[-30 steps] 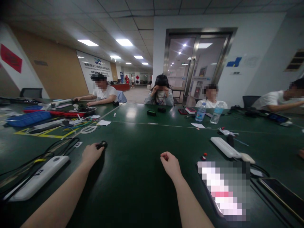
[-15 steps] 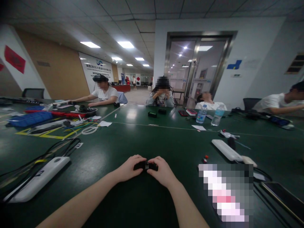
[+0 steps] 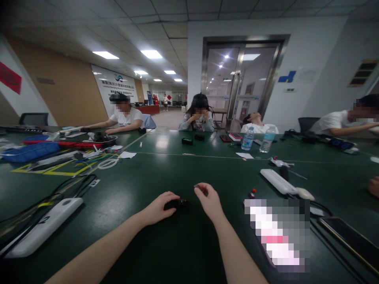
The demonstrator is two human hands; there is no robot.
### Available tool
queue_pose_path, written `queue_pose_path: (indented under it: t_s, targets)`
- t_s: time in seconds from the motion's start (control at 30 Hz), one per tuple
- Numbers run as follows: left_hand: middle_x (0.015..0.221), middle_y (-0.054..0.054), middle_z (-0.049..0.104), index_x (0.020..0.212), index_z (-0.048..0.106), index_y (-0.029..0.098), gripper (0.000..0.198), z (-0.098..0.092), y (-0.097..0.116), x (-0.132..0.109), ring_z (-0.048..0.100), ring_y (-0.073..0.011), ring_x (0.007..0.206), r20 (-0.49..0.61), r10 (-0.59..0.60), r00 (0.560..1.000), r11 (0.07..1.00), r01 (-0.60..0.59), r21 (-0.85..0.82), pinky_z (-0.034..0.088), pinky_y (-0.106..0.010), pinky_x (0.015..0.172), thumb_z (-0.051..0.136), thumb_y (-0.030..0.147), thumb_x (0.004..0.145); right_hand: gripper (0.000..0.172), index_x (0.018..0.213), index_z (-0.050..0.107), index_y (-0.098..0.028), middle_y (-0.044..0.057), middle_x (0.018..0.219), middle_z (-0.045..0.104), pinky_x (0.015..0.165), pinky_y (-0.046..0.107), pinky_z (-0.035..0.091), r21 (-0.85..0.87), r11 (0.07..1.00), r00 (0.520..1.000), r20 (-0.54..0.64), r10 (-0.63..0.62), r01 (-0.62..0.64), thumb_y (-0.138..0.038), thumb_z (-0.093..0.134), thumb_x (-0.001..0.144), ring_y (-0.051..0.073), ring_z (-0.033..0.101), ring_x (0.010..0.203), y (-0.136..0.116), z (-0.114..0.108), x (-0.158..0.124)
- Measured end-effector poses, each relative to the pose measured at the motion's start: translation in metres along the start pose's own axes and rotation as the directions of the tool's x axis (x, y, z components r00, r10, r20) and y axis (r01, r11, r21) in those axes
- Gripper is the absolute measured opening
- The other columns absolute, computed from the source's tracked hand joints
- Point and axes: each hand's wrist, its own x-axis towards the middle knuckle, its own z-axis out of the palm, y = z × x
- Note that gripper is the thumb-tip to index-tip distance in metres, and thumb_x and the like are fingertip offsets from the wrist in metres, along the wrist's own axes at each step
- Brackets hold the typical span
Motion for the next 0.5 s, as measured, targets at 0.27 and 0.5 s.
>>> queue_pose_path:
  t_s: [0.27,0.5]
  targets:
    - [0.121,-0.006,0.052,0.118,0.054,0.023,0.04,0.001,0.001,0.0,0.047,-0.0201,0.112,-0.004,-0.011,1.0,0.999,0.011,-0.031,0.036,-0.038,0.099,0.056,0.028,0.078,0.037,0.096,0.058,-0.022,0.005,0.089,0.062,0.058,0.027,0.05,0.466,0.856,0.881,-0.277,0.384,-0.226,-0.046,0.062,0.069,0.018,0.06,0.076,0.036,-0.015,0.02]
    - [0.125,-0.005,0.05,0.121,0.053,0.024,0.04,-0.003,0.005,-0.003,0.046,-0.0202,0.115,0.022,-0.033,0.999,0.997,0.034,-0.074,0.037,-0.037,0.099,0.054,0.029,0.081,0.032,0.09,0.059,-0.023,0.003,0.091,0.061,0.056,0.025,0.052,0.595,0.763,0.857,-0.228,0.461,-0.253,-0.041,0.069,0.065,0.015,0.06,0.075,0.042,-0.017,0.023]
